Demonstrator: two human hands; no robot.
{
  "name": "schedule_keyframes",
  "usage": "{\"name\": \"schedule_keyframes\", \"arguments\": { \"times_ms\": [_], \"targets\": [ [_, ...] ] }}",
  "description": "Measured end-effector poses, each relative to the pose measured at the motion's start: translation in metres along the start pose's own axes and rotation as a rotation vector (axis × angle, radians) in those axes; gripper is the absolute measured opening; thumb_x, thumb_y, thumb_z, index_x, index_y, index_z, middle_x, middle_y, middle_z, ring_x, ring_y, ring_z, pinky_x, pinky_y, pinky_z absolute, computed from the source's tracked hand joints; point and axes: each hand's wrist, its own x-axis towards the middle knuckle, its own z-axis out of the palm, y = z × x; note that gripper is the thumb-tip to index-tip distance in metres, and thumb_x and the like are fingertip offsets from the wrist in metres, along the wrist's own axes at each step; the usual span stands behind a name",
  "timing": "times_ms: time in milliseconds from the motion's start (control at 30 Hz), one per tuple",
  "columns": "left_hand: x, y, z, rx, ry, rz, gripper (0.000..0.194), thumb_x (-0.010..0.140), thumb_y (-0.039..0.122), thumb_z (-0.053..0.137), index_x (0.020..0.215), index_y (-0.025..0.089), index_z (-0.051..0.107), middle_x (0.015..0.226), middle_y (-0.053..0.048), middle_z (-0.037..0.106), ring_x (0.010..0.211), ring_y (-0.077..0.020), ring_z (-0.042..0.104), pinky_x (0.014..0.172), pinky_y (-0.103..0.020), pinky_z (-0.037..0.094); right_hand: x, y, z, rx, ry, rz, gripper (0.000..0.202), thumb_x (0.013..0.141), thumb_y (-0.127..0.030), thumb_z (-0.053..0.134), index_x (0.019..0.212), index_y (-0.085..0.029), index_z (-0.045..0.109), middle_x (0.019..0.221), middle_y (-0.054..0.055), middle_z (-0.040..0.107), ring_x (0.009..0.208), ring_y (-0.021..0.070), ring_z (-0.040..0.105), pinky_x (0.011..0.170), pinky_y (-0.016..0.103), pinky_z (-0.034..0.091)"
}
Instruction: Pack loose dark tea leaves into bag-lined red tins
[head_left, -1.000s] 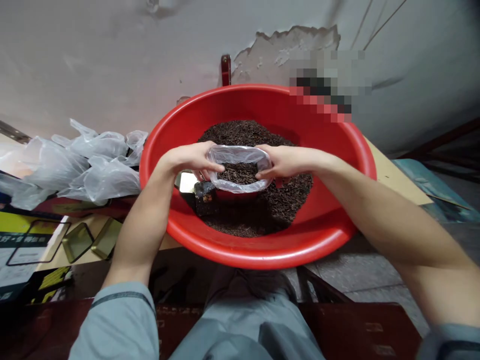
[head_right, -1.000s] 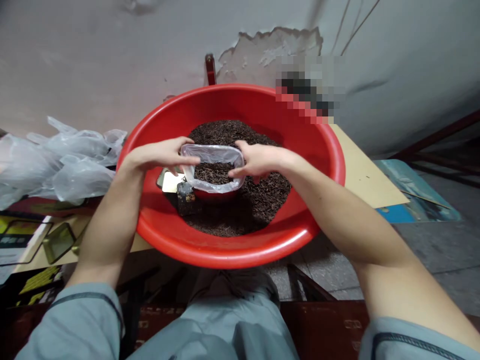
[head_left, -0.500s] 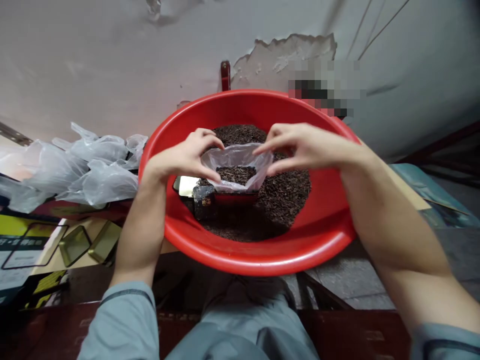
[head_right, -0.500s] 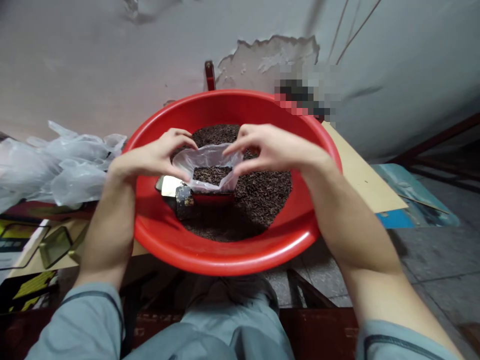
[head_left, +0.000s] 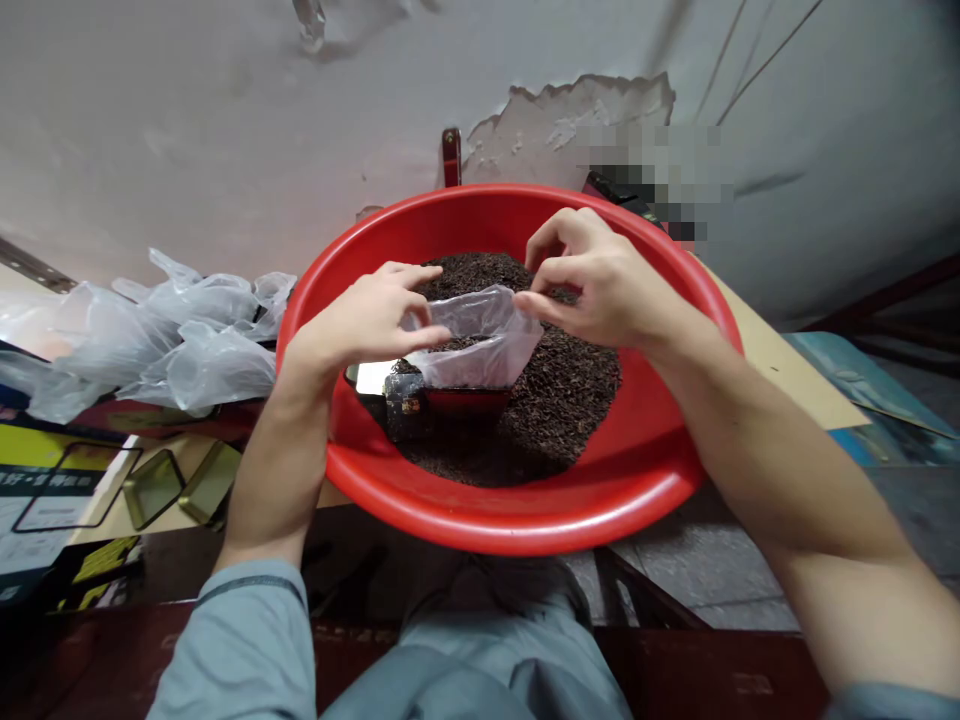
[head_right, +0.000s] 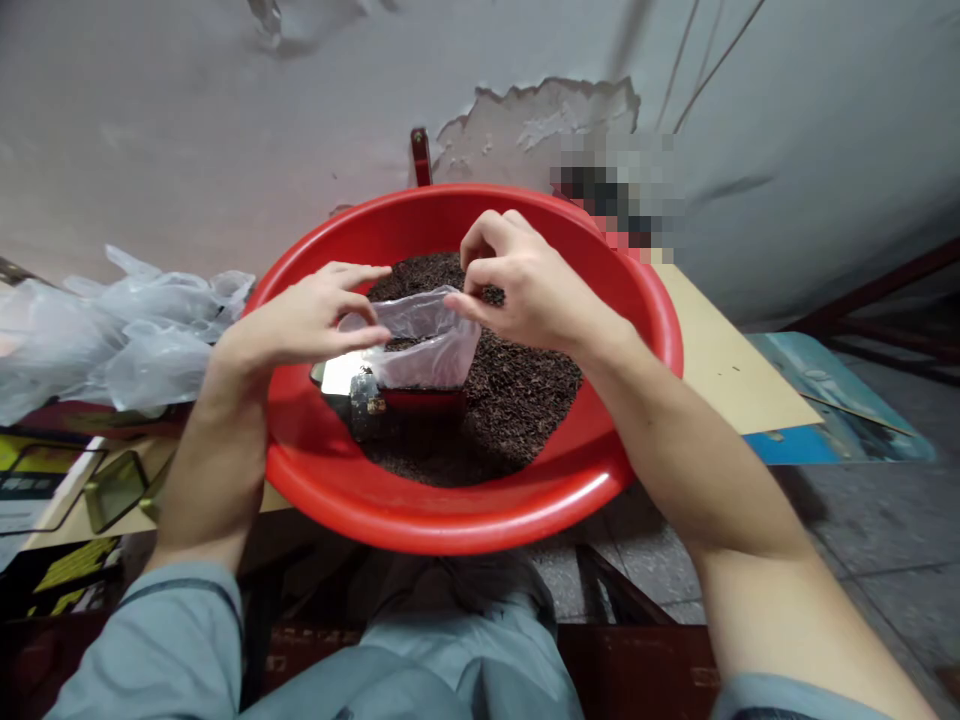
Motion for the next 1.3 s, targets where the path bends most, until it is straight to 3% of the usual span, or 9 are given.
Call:
{"name": "schedule_keyframes", "arguments": {
  "times_ms": [133, 300, 467, 600, 733, 933, 1100, 1200, 1300],
  "targets": [
    [0.003, -0.001, 0.010, 0.090, -0.141, 0.024, 0.038, 0.079, 0.041, 0.083, 0.110, 0.019, 0.077, 0.179, -0.009, 0.022, 0.161, -0.0412, 0.026, 0.128, -0.055, 0.030, -0.002, -0.002, 0.016, -0.023, -0.207, -0.138, 0.038, 0.088, -0.059, 0.077, 0.095, -0.022, 0.082, 0.128, 0.015, 0.063, 0.125, 0.0384, 0.052, 0.109, 0.066, 0.041],
    [0.002, -0.019, 0.002, 0.094, -0.051, -0.061, 0.016, 0.082, 0.013, 0.064, 0.087, 0.018, 0.078, 0.148, -0.009, 0.066, 0.128, -0.0298, 0.066, 0.116, -0.043, 0.047, -0.001, 0.012, 0.022, -0.005, -0.189, -0.037, 0.033, 0.097, -0.048, 0.066, 0.079, -0.025, 0.080, 0.133, 0.013, 0.063, 0.122, 0.0347, 0.054, 0.110, 0.060, 0.044],
    [0.004, -0.016, -0.002, 0.003, 0.375, -0.128, 0.030, 0.096, 0.020, 0.050, 0.111, 0.022, 0.076, 0.123, -0.008, 0.076, 0.118, -0.0253, 0.068, 0.111, -0.040, 0.049, 0.005, 0.012, 0.010, 0.221, 0.286, 0.265, 0.049, 0.104, -0.058, 0.049, 0.074, -0.023, 0.067, 0.100, 0.010, 0.069, 0.091, 0.0225, 0.064, 0.086, 0.042, 0.054],
    [0.012, 0.012, 0.011, 0.016, 0.590, 0.001, 0.039, 0.105, 0.037, 0.048, 0.138, 0.023, 0.062, 0.142, -0.012, 0.067, 0.136, -0.0294, 0.058, 0.119, -0.048, 0.042, 0.014, 0.017, 0.029, 0.424, 0.289, 0.597, 0.044, 0.102, -0.063, 0.051, 0.094, -0.023, 0.068, 0.075, 0.004, 0.063, 0.071, 0.0178, 0.060, 0.066, 0.031, 0.049],
    [0.013, 0.057, 0.024, 0.093, 0.470, 0.323, 0.044, 0.106, 0.040, 0.050, 0.147, 0.027, 0.058, 0.158, -0.009, 0.057, 0.153, -0.0317, 0.044, 0.129, -0.056, 0.025, 0.020, 0.041, 0.051, 0.289, 0.237, 0.722, 0.036, 0.098, -0.047, 0.063, 0.074, -0.020, 0.062, 0.068, 0.001, 0.058, 0.069, 0.0148, 0.053, 0.066, 0.028, 0.043],
    [0.024, 0.133, 0.070, 0.258, 0.161, 0.844, 0.063, 0.103, 0.014, 0.037, 0.165, 0.021, 0.042, 0.175, -0.007, 0.034, 0.164, -0.0202, 0.026, 0.135, -0.044, 0.017, 0.016, 0.066, 0.060, 0.204, 0.138, 0.933, 0.053, 0.101, -0.039, 0.062, 0.054, -0.023, 0.043, 0.053, -0.003, 0.041, 0.062, 0.0141, 0.041, 0.067, 0.030, 0.034],
    [0.063, 0.148, 0.101, 0.413, 0.093, 0.551, 0.070, 0.098, 0.008, 0.035, 0.168, 0.004, 0.030, 0.177, -0.016, 0.019, 0.166, -0.0275, 0.017, 0.134, -0.050, 0.020, 0.003, 0.069, 0.052, 0.588, 0.059, 1.055, 0.050, 0.105, -0.031, 0.056, 0.058, -0.023, 0.041, 0.048, -0.006, 0.039, 0.051, 0.0101, 0.034, 0.056, 0.027, 0.032],
    [0.077, 0.143, 0.090, 0.446, 0.056, 0.340, 0.068, 0.098, 0.010, 0.038, 0.165, 0.000, 0.035, 0.176, -0.021, 0.023, 0.165, -0.0326, 0.020, 0.134, -0.058, 0.014, -0.006, 0.070, 0.043, 0.680, 0.031, 1.037, 0.045, 0.105, -0.024, 0.056, 0.062, -0.021, 0.047, 0.051, -0.006, 0.043, 0.051, 0.0087, 0.039, 0.056, 0.024, 0.036],
    [0.072, 0.130, 0.060, 0.370, 0.123, 0.305, 0.071, 0.097, 0.015, 0.046, 0.166, 0.006, 0.033, 0.174, -0.020, 0.029, 0.164, -0.0328, 0.023, 0.133, -0.063, 0.007, -0.010, 0.073, 0.041, 0.782, 0.046, 0.975, 0.039, 0.108, -0.028, 0.052, 0.071, -0.019, 0.053, 0.057, -0.006, 0.047, 0.054, 0.0077, 0.042, 0.058, 0.022, 0.040]
  ]
}}
